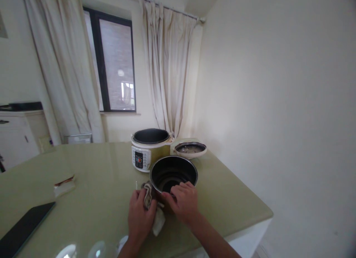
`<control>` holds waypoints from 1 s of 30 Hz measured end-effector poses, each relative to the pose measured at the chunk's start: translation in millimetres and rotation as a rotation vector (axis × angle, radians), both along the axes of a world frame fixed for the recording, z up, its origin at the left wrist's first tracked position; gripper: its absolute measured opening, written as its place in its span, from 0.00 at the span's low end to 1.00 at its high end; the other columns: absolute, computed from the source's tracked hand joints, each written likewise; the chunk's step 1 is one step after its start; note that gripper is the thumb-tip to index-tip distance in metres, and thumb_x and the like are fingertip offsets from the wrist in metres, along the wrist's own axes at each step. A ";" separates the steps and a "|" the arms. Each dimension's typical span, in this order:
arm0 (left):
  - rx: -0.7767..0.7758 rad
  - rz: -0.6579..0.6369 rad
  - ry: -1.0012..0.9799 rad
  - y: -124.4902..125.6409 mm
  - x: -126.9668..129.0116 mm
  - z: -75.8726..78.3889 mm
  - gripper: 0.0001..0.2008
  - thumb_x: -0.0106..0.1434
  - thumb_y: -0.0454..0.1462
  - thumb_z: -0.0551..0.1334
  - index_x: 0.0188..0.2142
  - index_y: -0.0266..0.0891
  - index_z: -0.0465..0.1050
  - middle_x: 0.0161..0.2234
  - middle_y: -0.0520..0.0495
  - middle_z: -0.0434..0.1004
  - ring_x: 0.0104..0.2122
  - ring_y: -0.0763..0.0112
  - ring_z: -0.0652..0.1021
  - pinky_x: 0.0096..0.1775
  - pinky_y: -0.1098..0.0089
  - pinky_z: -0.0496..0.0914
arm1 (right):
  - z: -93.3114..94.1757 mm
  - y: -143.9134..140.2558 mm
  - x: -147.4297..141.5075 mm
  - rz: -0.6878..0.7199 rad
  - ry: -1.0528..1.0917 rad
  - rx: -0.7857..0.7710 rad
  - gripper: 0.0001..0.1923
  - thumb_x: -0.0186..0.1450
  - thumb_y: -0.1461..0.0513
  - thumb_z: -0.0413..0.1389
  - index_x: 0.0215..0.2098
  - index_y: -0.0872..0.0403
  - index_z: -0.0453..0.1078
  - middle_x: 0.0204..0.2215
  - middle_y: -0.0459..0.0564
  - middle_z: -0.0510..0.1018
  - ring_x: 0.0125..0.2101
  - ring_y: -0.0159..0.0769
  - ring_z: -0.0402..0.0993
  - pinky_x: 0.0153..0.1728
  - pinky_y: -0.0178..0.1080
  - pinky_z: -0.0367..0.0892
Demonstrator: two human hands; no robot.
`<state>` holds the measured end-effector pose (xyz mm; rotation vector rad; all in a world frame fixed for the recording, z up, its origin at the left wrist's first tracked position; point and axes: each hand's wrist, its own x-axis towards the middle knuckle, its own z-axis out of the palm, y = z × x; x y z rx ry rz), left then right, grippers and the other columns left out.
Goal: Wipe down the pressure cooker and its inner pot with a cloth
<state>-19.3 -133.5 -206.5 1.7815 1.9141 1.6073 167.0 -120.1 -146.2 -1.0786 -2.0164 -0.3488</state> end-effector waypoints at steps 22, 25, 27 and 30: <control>-0.022 -0.197 -0.326 84.4 -35.9 6.1 0.22 0.61 0.51 0.57 0.45 0.41 0.78 0.45 0.41 0.82 0.48 0.54 0.80 0.55 0.52 0.72 | -0.5 15.9 48.8 0.263 0.082 0.108 0.38 0.73 0.35 0.48 0.18 0.54 0.61 0.15 0.42 0.67 0.21 0.29 0.61 0.32 0.41 0.49; -0.026 -0.138 -0.232 69.9 -31.3 4.1 0.20 0.62 0.49 0.55 0.44 0.40 0.77 0.41 0.43 0.79 0.45 0.55 0.79 0.53 0.53 0.73 | -0.9 13.2 43.8 0.237 0.067 0.127 0.38 0.74 0.36 0.47 0.19 0.54 0.61 0.15 0.42 0.68 0.22 0.29 0.62 0.33 0.41 0.49; -0.034 -0.080 -0.181 57.9 -29.7 3.8 0.20 0.63 0.48 0.55 0.44 0.40 0.77 0.40 0.43 0.78 0.44 0.55 0.78 0.52 0.52 0.73 | -1.4 9.8 37.3 0.202 0.073 0.142 0.38 0.75 0.36 0.46 0.19 0.53 0.61 0.16 0.43 0.68 0.23 0.30 0.63 0.33 0.41 0.49; -0.040 -0.006 -0.117 37.8 -26.4 1.9 0.19 0.64 0.47 0.54 0.44 0.40 0.75 0.39 0.43 0.75 0.43 0.54 0.78 0.50 0.53 0.73 | -3.0 3.9 20.7 0.131 0.086 0.161 0.36 0.76 0.38 0.46 0.20 0.53 0.63 0.16 0.44 0.70 0.24 0.32 0.65 0.34 0.42 0.49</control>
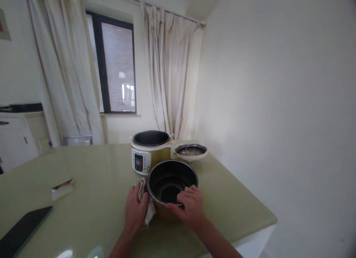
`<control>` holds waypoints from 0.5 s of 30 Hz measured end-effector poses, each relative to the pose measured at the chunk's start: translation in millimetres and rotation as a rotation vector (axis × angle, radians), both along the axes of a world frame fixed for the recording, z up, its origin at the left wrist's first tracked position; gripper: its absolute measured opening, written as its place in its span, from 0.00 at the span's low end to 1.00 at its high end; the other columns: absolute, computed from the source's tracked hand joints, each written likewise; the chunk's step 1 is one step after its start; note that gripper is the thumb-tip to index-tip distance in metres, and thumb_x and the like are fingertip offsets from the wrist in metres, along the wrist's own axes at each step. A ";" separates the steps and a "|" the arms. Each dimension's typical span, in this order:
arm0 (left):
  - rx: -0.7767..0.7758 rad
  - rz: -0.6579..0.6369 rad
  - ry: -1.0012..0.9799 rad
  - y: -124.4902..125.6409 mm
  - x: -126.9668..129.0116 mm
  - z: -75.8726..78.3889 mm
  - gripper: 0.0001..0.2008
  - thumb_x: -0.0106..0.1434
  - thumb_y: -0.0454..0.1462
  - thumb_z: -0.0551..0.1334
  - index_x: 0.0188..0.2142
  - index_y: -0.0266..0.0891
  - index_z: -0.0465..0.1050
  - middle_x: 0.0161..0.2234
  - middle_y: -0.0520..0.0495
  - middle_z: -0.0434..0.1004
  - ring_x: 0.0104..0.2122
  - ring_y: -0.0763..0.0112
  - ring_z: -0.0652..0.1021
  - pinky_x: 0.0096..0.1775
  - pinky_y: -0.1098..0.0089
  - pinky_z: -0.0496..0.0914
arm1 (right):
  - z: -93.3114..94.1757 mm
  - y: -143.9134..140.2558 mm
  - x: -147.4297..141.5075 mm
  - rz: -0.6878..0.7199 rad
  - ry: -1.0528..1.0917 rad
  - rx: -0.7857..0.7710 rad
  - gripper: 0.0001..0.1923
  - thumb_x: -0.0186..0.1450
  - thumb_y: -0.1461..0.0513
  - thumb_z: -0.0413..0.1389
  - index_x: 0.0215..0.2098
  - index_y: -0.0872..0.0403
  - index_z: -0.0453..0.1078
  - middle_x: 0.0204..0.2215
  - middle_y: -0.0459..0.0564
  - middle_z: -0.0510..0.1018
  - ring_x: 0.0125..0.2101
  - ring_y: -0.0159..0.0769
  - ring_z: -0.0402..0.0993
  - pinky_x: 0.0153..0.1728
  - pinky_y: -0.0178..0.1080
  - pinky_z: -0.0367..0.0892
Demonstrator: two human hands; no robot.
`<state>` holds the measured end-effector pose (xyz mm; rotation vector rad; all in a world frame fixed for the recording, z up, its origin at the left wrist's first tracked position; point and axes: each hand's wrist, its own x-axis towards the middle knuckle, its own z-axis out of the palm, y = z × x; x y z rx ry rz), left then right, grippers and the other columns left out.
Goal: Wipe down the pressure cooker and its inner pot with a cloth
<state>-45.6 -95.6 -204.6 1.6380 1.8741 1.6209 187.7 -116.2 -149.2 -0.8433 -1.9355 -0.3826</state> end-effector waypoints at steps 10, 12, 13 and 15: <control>0.123 -0.112 0.072 -51.3 17.5 -13.7 0.14 0.62 0.45 0.62 0.43 0.42 0.77 0.41 0.44 0.76 0.43 0.55 0.78 0.47 0.57 0.75 | 6.0 -17.4 -51.9 -0.212 -0.083 -0.303 0.31 0.75 0.39 0.47 0.30 0.51 0.73 0.28 0.51 0.81 0.33 0.41 0.73 0.39 0.43 0.55; 0.109 -0.146 -0.011 -51.7 13.6 -13.3 0.15 0.64 0.46 0.61 0.45 0.41 0.77 0.41 0.44 0.77 0.42 0.56 0.78 0.46 0.57 0.76 | 14.8 -18.1 -40.2 -0.131 -0.121 -0.373 0.30 0.74 0.38 0.48 0.35 0.51 0.76 0.31 0.51 0.82 0.35 0.42 0.75 0.39 0.42 0.59; 0.095 -0.151 -0.066 -50.9 11.5 -13.6 0.17 0.66 0.47 0.60 0.47 0.41 0.76 0.42 0.44 0.78 0.43 0.56 0.79 0.47 0.57 0.76 | 20.4 -16.9 -30.3 -0.061 -0.127 -0.392 0.29 0.75 0.39 0.47 0.39 0.50 0.77 0.33 0.51 0.83 0.37 0.41 0.75 0.40 0.41 0.61; 0.068 -0.139 -0.173 -48.5 8.5 -15.8 0.22 0.67 0.49 0.60 0.53 0.40 0.73 0.46 0.42 0.79 0.46 0.55 0.79 0.50 0.55 0.75 | 32.7 -10.4 -4.8 0.076 -0.120 -0.386 0.28 0.77 0.40 0.45 0.47 0.50 0.77 0.40 0.51 0.84 0.43 0.40 0.76 0.43 0.40 0.64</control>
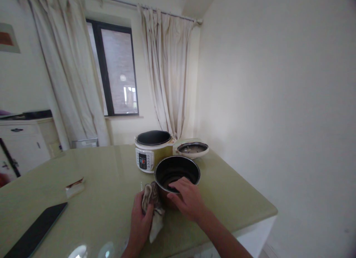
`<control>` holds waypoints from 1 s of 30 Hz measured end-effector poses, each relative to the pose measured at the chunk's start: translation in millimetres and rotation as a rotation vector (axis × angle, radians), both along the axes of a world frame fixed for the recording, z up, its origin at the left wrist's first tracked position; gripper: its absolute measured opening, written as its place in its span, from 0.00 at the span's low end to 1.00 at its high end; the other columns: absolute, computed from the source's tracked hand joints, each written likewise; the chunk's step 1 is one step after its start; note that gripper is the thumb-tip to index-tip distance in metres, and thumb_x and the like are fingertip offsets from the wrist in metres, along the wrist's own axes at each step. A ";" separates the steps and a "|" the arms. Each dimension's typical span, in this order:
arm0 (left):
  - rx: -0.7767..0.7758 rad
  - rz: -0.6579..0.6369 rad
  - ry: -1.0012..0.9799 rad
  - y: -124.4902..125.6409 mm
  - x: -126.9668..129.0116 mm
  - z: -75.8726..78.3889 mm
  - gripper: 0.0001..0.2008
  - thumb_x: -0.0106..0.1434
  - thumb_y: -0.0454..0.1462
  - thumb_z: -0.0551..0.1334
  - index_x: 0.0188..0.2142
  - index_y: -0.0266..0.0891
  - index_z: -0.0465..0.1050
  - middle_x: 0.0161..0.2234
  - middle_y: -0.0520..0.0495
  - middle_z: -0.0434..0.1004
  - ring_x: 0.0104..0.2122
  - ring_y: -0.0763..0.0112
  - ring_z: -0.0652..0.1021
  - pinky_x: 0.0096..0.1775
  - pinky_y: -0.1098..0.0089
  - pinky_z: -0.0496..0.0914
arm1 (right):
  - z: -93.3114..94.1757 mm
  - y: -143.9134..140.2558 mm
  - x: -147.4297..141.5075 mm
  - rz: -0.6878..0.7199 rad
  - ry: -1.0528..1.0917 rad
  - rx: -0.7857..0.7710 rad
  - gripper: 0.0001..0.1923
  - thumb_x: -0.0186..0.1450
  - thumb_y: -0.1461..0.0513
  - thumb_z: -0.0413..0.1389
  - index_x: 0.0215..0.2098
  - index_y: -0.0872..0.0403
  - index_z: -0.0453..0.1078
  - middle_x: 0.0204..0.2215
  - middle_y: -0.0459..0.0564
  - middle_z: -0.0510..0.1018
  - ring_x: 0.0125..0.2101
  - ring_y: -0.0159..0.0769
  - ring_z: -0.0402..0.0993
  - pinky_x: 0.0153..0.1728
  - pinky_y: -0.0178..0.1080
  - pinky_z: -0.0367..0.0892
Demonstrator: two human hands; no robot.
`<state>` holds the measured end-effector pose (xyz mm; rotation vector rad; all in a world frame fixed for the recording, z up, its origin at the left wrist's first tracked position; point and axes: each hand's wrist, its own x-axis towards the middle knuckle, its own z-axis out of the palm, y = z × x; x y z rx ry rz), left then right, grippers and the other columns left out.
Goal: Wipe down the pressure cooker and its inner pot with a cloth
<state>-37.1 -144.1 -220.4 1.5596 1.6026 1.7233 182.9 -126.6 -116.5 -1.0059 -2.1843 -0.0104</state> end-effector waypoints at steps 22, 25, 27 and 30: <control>0.077 -0.031 0.447 -10.8 46.7 -6.4 0.20 0.61 0.40 0.63 0.53 0.42 0.79 0.53 0.38 0.76 0.53 0.50 0.77 0.54 0.51 0.75 | -2.8 1.7 -35.9 -0.446 -0.228 -0.112 0.34 0.77 0.41 0.44 0.34 0.55 0.80 0.34 0.59 0.85 0.40 0.46 0.79 0.46 0.46 0.60; 0.029 -0.051 0.403 -4.3 34.5 2.4 0.21 0.62 0.40 0.62 0.54 0.41 0.78 0.53 0.38 0.76 0.52 0.52 0.78 0.54 0.51 0.75 | -0.1 5.1 -18.7 -0.300 -0.231 -0.081 0.28 0.77 0.42 0.46 0.37 0.52 0.77 0.37 0.54 0.84 0.42 0.43 0.78 0.44 0.42 0.62; 0.003 -0.068 0.358 4.2 21.0 11.4 0.20 0.63 0.41 0.61 0.54 0.42 0.78 0.51 0.40 0.77 0.50 0.54 0.78 0.53 0.52 0.75 | 6.1 13.1 3.1 -0.152 -0.193 -0.048 0.26 0.77 0.42 0.48 0.42 0.51 0.76 0.41 0.51 0.84 0.45 0.41 0.77 0.43 0.39 0.63; -0.004 -0.056 0.295 21.4 2.3 23.9 0.19 0.65 0.44 0.60 0.52 0.42 0.78 0.49 0.41 0.78 0.48 0.54 0.79 0.52 0.52 0.75 | 18.3 33.2 40.2 -0.026 -0.135 0.011 0.24 0.79 0.45 0.46 0.47 0.51 0.76 0.47 0.52 0.83 0.50 0.39 0.74 0.48 0.38 0.64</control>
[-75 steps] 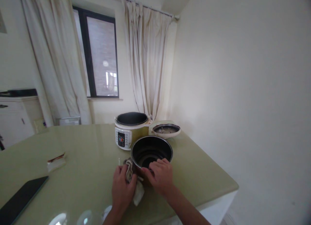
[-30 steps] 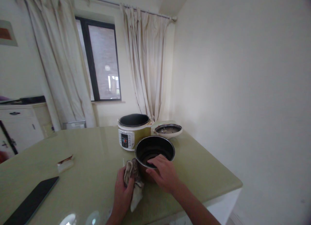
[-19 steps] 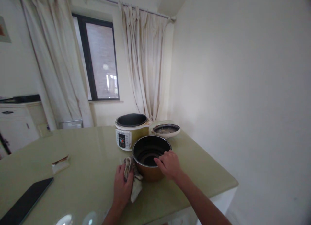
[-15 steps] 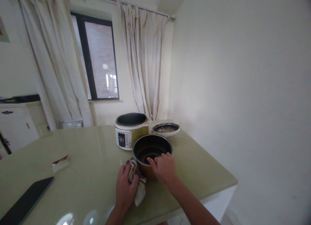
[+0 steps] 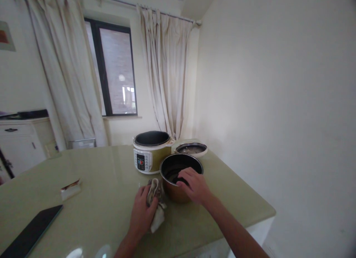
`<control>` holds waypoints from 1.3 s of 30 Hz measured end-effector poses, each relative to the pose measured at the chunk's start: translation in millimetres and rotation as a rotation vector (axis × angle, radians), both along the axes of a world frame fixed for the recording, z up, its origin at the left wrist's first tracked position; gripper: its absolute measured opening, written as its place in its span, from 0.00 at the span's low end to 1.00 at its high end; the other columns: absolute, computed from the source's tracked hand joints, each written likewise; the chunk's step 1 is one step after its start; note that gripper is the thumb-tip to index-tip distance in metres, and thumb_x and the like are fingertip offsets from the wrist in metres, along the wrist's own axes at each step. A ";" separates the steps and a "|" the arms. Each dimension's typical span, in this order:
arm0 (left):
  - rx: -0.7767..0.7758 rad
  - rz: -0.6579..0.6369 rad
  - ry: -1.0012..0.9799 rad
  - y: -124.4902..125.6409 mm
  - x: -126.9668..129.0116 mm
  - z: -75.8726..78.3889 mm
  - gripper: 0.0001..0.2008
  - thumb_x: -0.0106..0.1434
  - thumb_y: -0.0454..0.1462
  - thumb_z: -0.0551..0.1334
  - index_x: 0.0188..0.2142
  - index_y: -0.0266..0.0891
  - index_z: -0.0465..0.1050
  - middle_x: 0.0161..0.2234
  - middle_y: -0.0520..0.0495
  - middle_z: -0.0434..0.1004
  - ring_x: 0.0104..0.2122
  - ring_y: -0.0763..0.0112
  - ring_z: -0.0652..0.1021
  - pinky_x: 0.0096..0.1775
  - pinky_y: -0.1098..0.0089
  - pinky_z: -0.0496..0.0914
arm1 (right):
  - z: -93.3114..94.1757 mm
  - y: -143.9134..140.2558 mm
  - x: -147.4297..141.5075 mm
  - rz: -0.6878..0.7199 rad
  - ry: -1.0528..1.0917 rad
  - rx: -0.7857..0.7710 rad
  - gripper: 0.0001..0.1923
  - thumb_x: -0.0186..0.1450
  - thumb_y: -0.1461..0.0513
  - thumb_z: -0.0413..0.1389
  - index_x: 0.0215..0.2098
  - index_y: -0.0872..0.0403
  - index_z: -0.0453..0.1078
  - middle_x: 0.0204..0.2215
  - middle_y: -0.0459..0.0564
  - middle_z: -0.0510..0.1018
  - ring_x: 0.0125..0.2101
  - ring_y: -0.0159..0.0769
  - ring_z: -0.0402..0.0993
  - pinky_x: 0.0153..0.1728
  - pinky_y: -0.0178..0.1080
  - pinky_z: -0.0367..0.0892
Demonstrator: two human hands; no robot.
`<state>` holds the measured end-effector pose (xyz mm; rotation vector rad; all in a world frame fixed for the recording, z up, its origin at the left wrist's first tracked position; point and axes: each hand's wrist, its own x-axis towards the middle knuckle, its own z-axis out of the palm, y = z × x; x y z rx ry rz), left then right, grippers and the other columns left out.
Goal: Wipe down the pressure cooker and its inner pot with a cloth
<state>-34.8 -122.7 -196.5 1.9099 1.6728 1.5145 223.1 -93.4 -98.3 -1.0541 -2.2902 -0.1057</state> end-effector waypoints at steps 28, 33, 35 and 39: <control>0.305 0.066 0.514 2.2 43.9 -33.0 0.22 0.59 0.39 0.66 0.54 0.44 0.77 0.54 0.37 0.77 0.53 0.46 0.76 0.51 0.53 0.74 | -4.3 -14.3 -54.0 -0.287 -0.230 -0.084 0.37 0.76 0.37 0.41 0.34 0.53 0.80 0.33 0.56 0.85 0.37 0.42 0.82 0.42 0.42 0.63; 0.348 -0.033 0.591 0.6 44.7 -36.0 0.23 0.57 0.38 0.67 0.54 0.46 0.79 0.54 0.36 0.78 0.53 0.44 0.76 0.50 0.51 0.76 | -3.2 -13.9 -56.0 -0.294 -0.223 -0.089 0.37 0.75 0.37 0.41 0.35 0.53 0.79 0.34 0.56 0.85 0.38 0.44 0.82 0.42 0.43 0.64; 0.329 -0.099 0.610 -0.8 45.5 -34.1 0.22 0.57 0.39 0.67 0.53 0.47 0.80 0.53 0.36 0.78 0.53 0.44 0.76 0.49 0.51 0.76 | -4.0 -13.3 -56.3 -0.304 -0.222 -0.092 0.37 0.75 0.36 0.41 0.35 0.52 0.80 0.33 0.56 0.85 0.38 0.44 0.82 0.42 0.43 0.64; 0.305 -0.223 0.648 -3.1 48.6 -31.8 0.19 0.57 0.39 0.67 0.49 0.49 0.82 0.50 0.37 0.79 0.51 0.45 0.77 0.48 0.51 0.76 | -5.9 -10.9 -56.3 -0.318 -0.222 -0.089 0.39 0.74 0.35 0.40 0.35 0.52 0.80 0.33 0.56 0.85 0.37 0.44 0.82 0.42 0.42 0.64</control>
